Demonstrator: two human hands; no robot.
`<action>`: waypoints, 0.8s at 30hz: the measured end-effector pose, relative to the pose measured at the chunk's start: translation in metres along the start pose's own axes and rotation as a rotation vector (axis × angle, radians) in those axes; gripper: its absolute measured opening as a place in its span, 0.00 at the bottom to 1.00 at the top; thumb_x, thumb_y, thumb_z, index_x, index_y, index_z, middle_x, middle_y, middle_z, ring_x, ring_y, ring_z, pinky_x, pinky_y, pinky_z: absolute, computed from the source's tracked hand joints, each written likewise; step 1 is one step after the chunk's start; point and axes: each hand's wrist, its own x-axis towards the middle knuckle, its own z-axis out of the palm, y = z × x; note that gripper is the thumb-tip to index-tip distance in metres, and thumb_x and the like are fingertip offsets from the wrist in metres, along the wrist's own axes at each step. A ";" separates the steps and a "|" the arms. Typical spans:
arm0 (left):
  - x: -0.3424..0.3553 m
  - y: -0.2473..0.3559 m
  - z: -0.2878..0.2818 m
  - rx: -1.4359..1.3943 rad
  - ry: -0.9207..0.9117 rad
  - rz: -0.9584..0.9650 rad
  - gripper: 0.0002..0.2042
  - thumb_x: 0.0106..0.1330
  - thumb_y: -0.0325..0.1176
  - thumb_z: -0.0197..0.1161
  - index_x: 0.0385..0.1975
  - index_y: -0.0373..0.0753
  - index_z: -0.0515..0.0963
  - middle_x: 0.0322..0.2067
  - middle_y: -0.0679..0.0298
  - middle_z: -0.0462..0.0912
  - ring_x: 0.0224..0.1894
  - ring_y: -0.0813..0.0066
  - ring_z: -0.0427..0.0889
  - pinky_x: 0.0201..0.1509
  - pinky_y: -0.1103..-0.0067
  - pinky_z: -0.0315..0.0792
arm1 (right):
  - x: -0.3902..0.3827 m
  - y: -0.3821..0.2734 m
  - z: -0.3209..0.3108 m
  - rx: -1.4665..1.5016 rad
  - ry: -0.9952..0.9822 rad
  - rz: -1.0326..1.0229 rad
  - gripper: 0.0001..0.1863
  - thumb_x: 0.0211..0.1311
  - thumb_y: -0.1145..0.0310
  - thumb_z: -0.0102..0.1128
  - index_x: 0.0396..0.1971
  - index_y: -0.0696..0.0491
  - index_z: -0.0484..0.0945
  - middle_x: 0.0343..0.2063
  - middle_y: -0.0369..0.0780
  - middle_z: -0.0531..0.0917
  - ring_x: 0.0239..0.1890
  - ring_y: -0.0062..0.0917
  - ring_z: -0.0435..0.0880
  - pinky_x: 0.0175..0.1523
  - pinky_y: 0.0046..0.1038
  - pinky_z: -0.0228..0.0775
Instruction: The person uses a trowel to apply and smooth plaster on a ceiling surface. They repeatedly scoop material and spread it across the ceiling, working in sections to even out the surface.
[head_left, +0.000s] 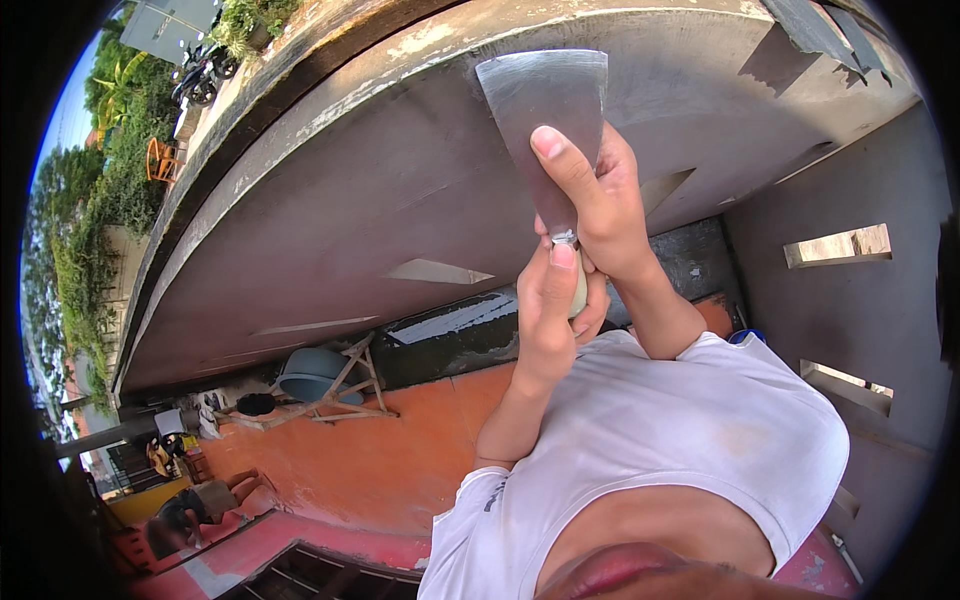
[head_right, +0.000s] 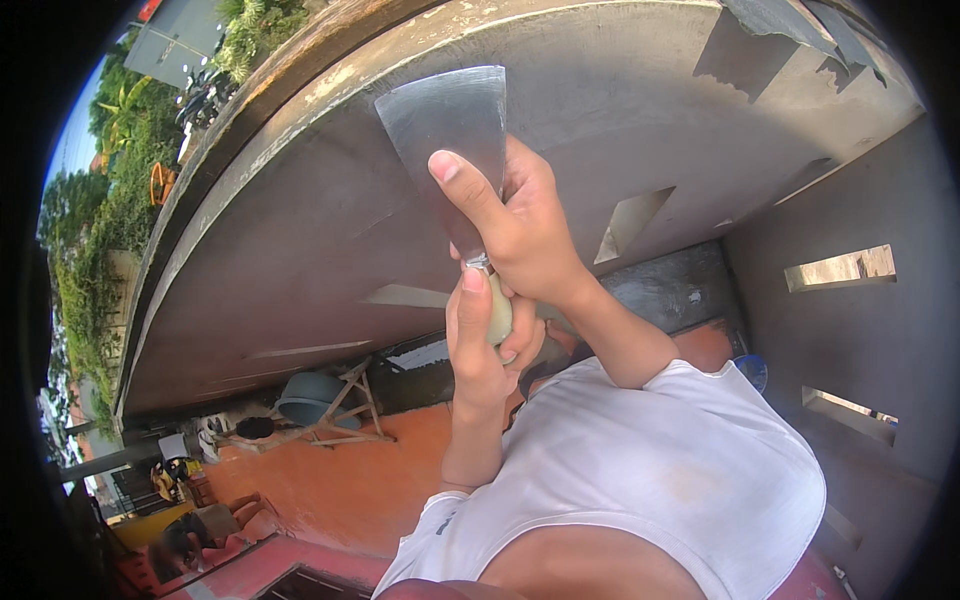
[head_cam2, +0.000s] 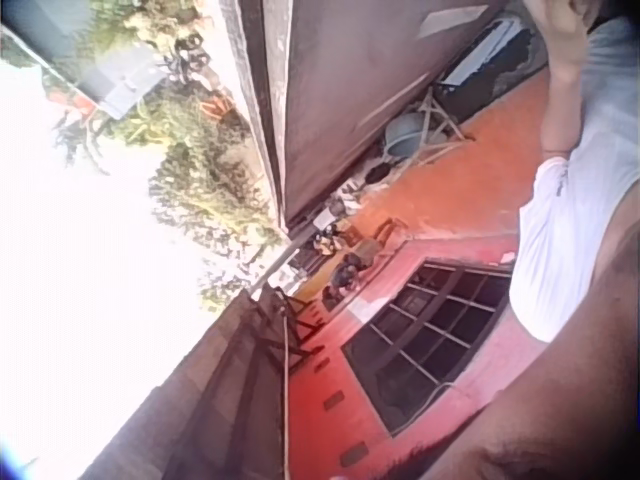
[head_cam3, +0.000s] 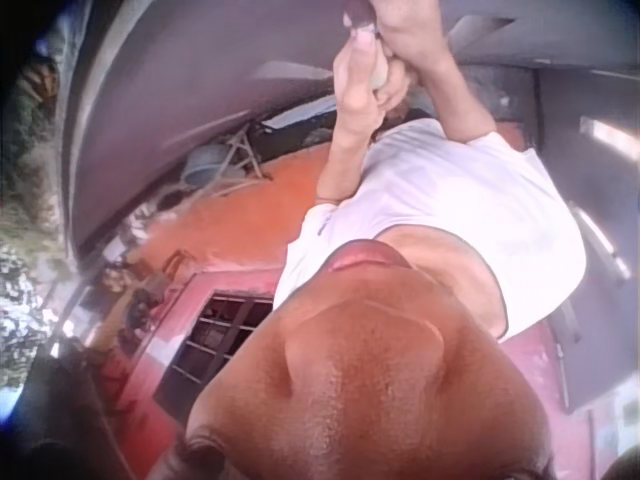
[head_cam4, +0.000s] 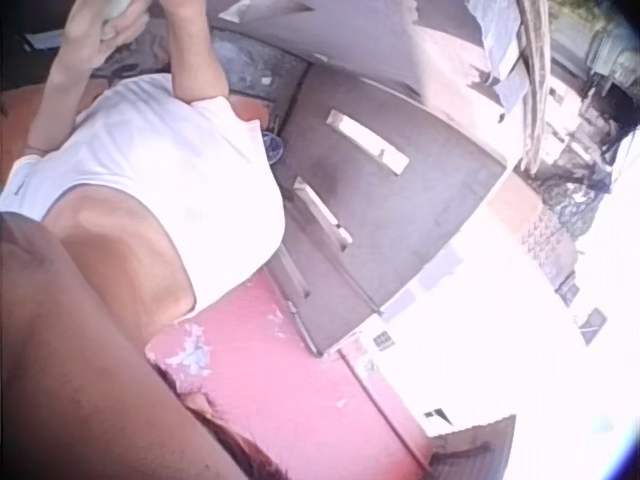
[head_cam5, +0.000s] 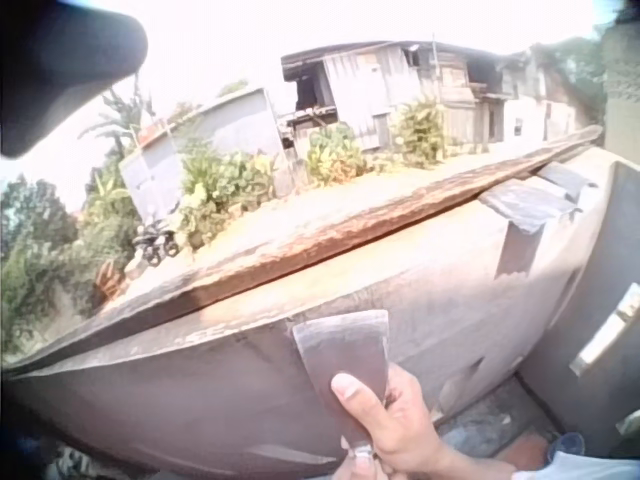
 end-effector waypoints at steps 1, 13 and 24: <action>0.000 0.000 -0.001 0.004 -0.008 0.010 0.20 0.77 0.51 0.38 0.36 0.38 0.66 0.10 0.71 0.61 0.10 0.86 0.55 0.14 0.86 0.49 | 0.000 0.000 0.000 0.005 -0.003 -0.004 0.16 0.69 0.56 0.58 0.40 0.56 0.76 0.22 0.33 0.78 0.18 0.13 0.74 0.21 0.19 0.68; 0.001 0.005 0.001 0.026 -0.001 0.016 0.22 0.77 0.53 0.37 0.36 0.37 0.66 0.10 0.70 0.60 0.08 0.85 0.48 0.11 0.84 0.46 | 0.002 -0.002 0.004 -0.018 0.003 -0.024 0.17 0.69 0.56 0.57 0.43 0.56 0.76 0.24 0.33 0.79 0.19 0.14 0.74 0.21 0.19 0.68; 0.004 0.012 -0.004 0.013 -0.037 0.001 0.22 0.77 0.52 0.38 0.36 0.37 0.66 0.10 0.70 0.60 0.08 0.86 0.50 0.12 0.85 0.47 | 0.003 0.000 0.009 -0.010 0.048 -0.067 0.15 0.69 0.58 0.58 0.40 0.56 0.76 0.22 0.33 0.78 0.18 0.13 0.74 0.20 0.18 0.67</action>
